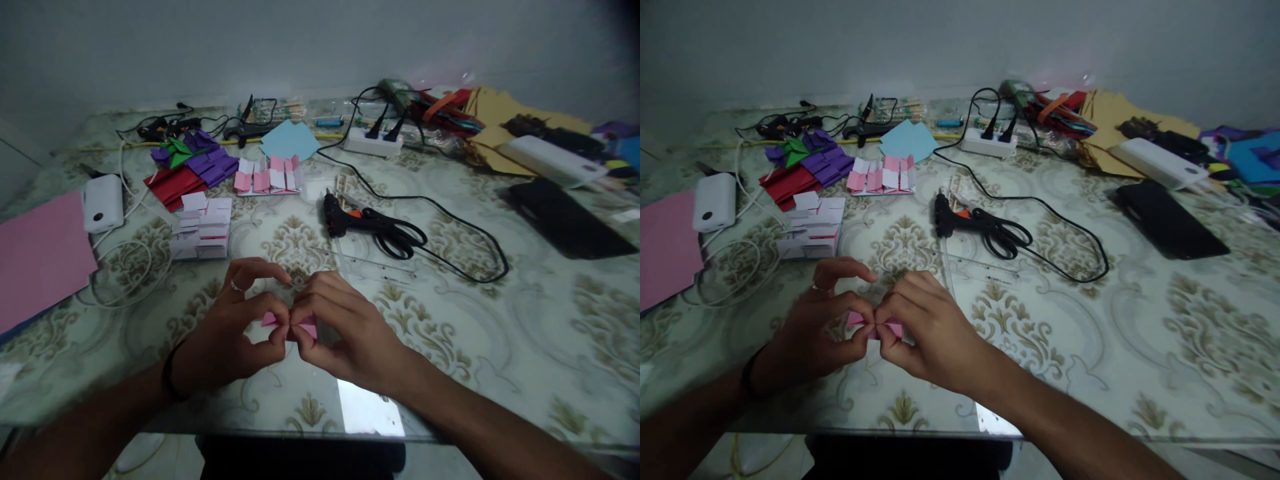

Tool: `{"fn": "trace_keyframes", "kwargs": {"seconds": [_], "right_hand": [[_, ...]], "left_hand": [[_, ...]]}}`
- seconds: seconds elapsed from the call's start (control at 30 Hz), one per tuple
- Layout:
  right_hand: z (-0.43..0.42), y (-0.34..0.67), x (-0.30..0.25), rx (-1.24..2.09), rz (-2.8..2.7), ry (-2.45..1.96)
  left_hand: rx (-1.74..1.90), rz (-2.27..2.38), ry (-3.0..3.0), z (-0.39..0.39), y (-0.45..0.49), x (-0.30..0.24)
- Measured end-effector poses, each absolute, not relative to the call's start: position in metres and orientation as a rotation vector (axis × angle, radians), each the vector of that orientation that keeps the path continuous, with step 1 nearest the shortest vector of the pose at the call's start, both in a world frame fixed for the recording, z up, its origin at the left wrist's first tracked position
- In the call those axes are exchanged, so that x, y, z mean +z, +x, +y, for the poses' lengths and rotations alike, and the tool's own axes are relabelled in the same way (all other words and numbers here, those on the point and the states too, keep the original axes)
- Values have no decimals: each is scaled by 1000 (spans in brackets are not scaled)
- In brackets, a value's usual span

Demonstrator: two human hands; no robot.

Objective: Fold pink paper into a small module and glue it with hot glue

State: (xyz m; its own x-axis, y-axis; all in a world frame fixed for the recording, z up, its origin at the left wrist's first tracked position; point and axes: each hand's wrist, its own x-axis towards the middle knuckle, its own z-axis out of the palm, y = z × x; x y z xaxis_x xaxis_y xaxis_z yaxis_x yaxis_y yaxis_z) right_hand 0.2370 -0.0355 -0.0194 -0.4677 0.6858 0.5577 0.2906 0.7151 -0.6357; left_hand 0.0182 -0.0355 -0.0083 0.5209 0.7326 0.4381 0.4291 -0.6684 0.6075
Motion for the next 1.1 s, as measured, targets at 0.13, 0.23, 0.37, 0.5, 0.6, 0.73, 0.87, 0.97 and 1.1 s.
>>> {"fn": "trace_keyframes", "kwargs": {"seconds": [0.13, 0.23, 0.37, 0.5, 0.6, 0.73, 0.87, 0.97, 1.1], "right_hand": [[-37, 236, -18, 583, -2077, -762], [-38, 236, -18, 591, -2072, -791], [-38, 237, -18, 609, -2058, -823], [-37, 240, -17, 635, -2059, -833], [-36, 241, -16, 650, -2069, -832], [-33, 244, -13, 684, -2061, -843], [-30, 249, -8, 760, -2033, -891], [-28, 252, -5, 803, -1975, -932], [-29, 250, -6, 799, -1962, -899]], "left_hand": [[982, 957, 2341, -37, 19, -8], [974, 979, 2372, -37, 18, -7], [984, 992, 2409, -35, 17, -4], [973, 1003, 2461, -31, 16, -2], [959, 981, 2498, -30, 15, -2], [967, 969, 2522, -28, 13, -2], [975, 1024, 2488, -24, 6, 4], [1051, 1124, 2407, -19, 1, 8], [946, 1106, 2289, -17, 1, 3]]}}
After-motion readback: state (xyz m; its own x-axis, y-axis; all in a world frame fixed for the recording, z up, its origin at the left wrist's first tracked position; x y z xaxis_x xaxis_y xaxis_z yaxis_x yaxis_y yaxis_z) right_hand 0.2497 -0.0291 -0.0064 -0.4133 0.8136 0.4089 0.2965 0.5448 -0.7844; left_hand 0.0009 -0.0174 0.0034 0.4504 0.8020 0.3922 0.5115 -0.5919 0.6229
